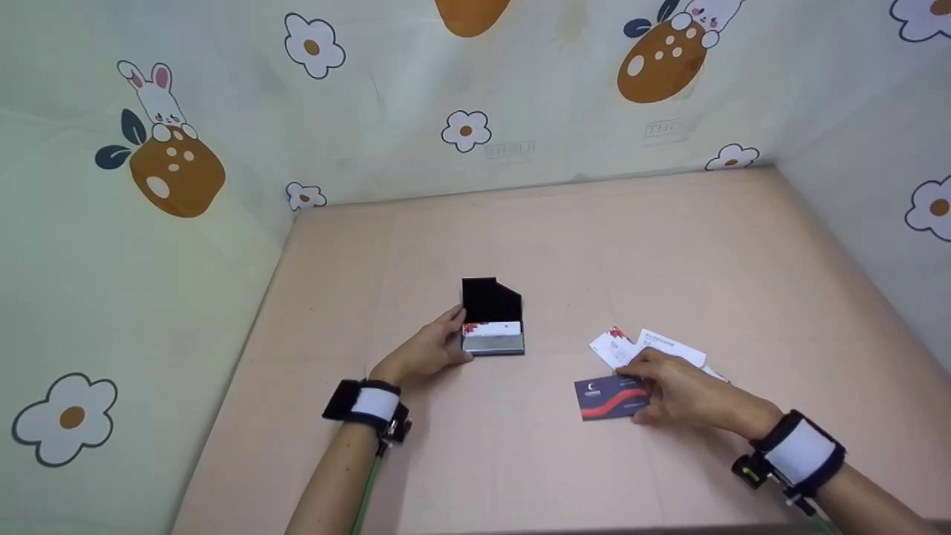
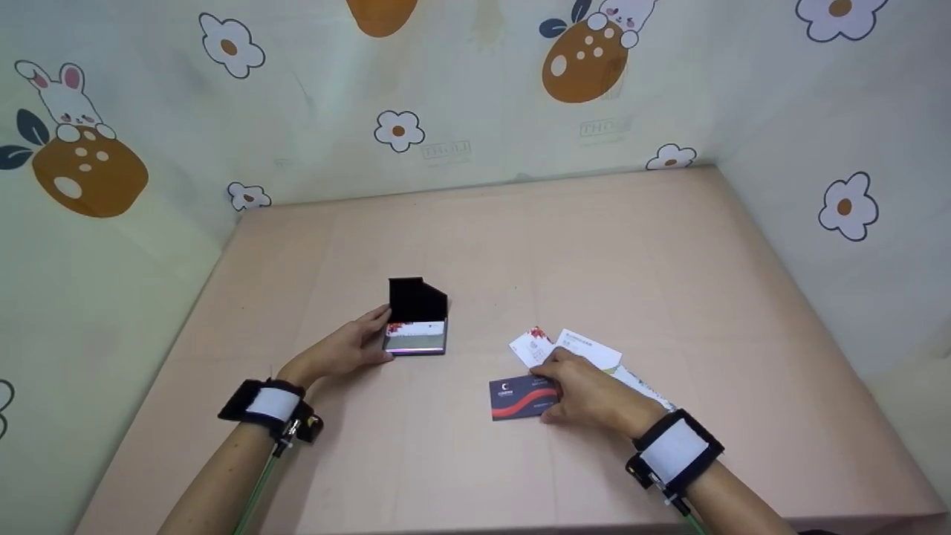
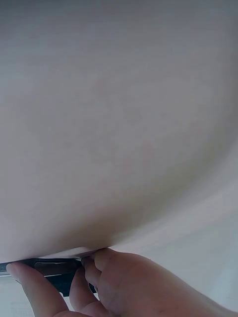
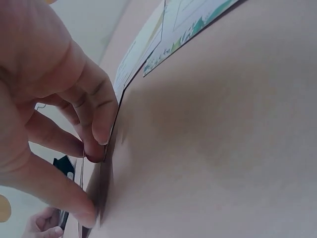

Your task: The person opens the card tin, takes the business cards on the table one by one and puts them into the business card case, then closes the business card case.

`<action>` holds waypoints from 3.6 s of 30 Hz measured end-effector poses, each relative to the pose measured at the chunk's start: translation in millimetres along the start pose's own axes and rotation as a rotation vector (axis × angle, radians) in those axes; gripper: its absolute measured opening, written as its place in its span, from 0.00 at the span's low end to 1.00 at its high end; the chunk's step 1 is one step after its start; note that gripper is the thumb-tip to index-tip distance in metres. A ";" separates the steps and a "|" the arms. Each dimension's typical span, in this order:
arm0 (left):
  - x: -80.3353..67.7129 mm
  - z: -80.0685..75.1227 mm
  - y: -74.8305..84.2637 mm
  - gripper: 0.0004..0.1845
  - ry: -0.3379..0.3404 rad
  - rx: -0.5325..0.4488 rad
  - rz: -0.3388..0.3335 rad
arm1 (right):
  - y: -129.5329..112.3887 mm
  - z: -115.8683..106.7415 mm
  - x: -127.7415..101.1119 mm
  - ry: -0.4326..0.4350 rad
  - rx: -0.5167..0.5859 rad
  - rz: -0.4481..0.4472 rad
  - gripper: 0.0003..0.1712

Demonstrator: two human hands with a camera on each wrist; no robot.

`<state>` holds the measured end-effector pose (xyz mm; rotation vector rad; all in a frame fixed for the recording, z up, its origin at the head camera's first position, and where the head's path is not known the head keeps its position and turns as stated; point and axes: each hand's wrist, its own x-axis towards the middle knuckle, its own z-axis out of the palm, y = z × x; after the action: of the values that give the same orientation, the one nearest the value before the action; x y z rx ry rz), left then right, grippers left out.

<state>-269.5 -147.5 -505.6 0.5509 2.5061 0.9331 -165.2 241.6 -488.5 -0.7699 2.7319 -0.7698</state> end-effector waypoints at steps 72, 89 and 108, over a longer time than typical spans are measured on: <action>-1.7 2.0 6.6 0.43 0.009 -0.083 -0.052 | -58.2 17.7 118.7 0.301 -0.109 -0.168 0.27; -2.0 1.6 5.1 0.42 0.002 -0.086 -0.040 | -59.9 34.6 145.4 0.272 -0.056 -0.128 0.25; -2.6 0.8 7.3 0.42 0.010 -0.086 -0.068 | -60.2 38.3 161.5 0.212 -0.049 -0.043 0.21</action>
<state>-265.3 -143.3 -500.6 0.4323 2.4639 1.0155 -263.5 95.1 -496.7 -0.8016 2.9405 -0.8402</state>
